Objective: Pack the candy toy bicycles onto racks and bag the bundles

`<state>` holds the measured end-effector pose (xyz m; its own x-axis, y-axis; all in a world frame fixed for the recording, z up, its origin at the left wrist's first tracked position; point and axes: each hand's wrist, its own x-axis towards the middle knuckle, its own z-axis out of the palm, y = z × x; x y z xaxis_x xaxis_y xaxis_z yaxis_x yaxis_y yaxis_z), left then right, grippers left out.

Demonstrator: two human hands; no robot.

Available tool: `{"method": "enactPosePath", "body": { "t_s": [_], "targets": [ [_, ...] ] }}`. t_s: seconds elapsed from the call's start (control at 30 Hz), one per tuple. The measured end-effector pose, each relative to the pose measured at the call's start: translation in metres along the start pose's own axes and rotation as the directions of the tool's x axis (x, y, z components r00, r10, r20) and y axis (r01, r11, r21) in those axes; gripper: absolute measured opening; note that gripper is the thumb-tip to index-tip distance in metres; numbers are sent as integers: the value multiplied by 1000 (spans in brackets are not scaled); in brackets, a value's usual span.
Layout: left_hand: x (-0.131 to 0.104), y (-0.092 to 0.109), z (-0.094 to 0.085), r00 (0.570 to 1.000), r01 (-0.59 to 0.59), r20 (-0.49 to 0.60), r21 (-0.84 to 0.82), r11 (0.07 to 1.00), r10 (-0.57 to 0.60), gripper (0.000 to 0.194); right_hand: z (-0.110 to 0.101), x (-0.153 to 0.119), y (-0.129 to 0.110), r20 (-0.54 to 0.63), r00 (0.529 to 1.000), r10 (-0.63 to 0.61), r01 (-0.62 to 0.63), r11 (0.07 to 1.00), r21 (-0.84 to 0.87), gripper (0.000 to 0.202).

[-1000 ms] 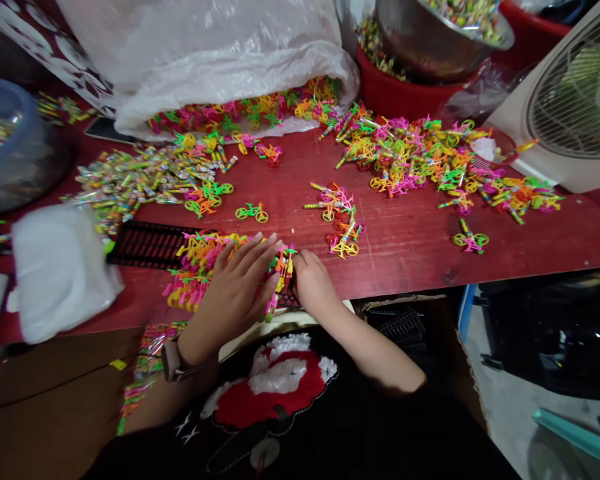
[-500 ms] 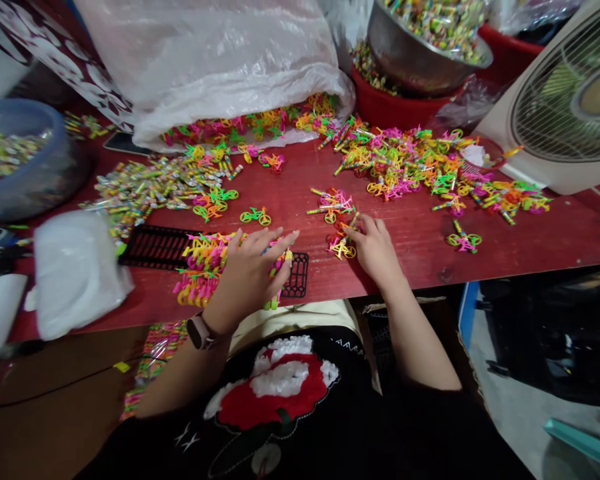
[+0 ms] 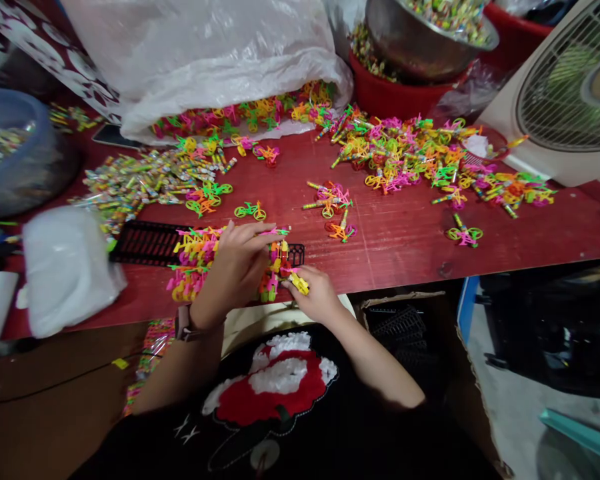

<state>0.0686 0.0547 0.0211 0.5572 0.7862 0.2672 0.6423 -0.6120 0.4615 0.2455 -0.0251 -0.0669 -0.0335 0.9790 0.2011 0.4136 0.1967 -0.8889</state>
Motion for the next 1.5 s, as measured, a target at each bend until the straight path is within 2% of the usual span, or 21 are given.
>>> {"method": "enactPosePath", "body": {
  "t_s": [0.13,0.3,0.37,0.5,0.7,0.83,1.0,1.27,1.5],
  "targets": [
    [0,-2,1,1000,-4,-1,-3,1000,4,36,1,0,6,-41,994,-100,95,990,-102,10],
    [-1,-5,3,1000,-21,-23,-4,1000,21,36,-1,-5,8,-25,993,-119,114,984,-140,6],
    [-1,-5,3,999,-27,-26,-6,1000,27,35,1,-4,6,9,992,-130,129,978,-163,10],
    [-3,-5,2,999,-33,-15,9,999,33,32,2,1,0,78,993,-93,111,952,-285,28],
    [-4,1,2,998,-49,-33,26,998,50,31,3,7,-11,153,988,-36,99,901,-423,29],
    [-5,2,-1,994,-105,-7,37,994,106,37,5,3,-13,117,993,-26,73,909,-411,31],
    [-5,2,-3,977,-213,32,31,977,212,12,7,0,-13,99,995,-27,64,916,-396,36],
    [-3,-1,-1,979,-202,41,14,979,201,6,4,6,-3,65,998,-14,22,992,-127,22],
    [0,3,-8,979,-165,126,7,986,162,11,10,8,-8,79,996,-29,50,960,-275,23]
  ]
}}
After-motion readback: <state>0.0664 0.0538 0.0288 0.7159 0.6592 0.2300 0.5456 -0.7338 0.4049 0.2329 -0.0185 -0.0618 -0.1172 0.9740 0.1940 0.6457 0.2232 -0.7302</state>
